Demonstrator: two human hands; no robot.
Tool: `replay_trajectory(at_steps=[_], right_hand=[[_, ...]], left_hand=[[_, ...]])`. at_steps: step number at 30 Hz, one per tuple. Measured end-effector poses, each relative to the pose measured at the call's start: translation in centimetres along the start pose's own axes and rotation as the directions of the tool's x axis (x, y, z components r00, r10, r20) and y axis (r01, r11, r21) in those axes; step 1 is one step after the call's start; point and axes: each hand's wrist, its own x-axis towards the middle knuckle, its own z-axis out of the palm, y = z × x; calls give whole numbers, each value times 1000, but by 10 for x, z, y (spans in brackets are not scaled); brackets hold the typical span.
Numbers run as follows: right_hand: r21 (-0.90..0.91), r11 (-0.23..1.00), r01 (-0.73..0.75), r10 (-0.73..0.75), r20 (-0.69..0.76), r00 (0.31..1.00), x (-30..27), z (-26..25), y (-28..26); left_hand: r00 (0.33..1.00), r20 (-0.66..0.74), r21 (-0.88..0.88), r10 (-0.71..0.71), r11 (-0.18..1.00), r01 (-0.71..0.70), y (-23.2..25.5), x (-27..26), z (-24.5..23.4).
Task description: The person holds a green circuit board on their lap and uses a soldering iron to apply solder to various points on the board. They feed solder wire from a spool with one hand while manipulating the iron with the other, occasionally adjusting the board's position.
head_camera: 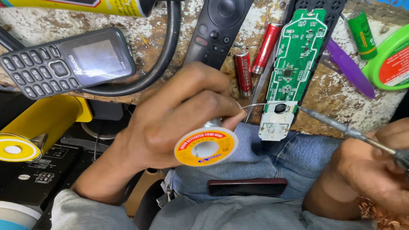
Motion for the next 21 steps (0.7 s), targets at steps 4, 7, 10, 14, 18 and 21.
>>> replay_trajectory(at_steps=[4, 7, 10, 14, 18, 21], right_hand=[[-156, 987, -30, 36, 32, 999, -1, 0, -1], [-187, 982, 25, -12, 72, 997, -1, 3, 1], [-230, 973, 8, 18, 109, 994, -3, -1, 1], [-199, 978, 57, -37, 101, 994, -2, 3, 1], [-166, 984, 68, -41, 157, 987, 1, -8, 3], [-115, 993, 4, 24, 242, 970, 2, -18, 5]], left_hand=[[998, -19, 118, 67, 991, -65, -3, -5, 6], [999, 28, 173, 47, 984, -51, -1, -7, 5], [998, 50, 193, 36, 980, -46, -2, -9, 6], [998, 38, 207, 39, 977, -46, -2, -8, 6], [997, -14, 277, 71, 959, -65, -1, -6, 8], [996, -24, 277, 85, 958, -75, -2, -4, 8]])
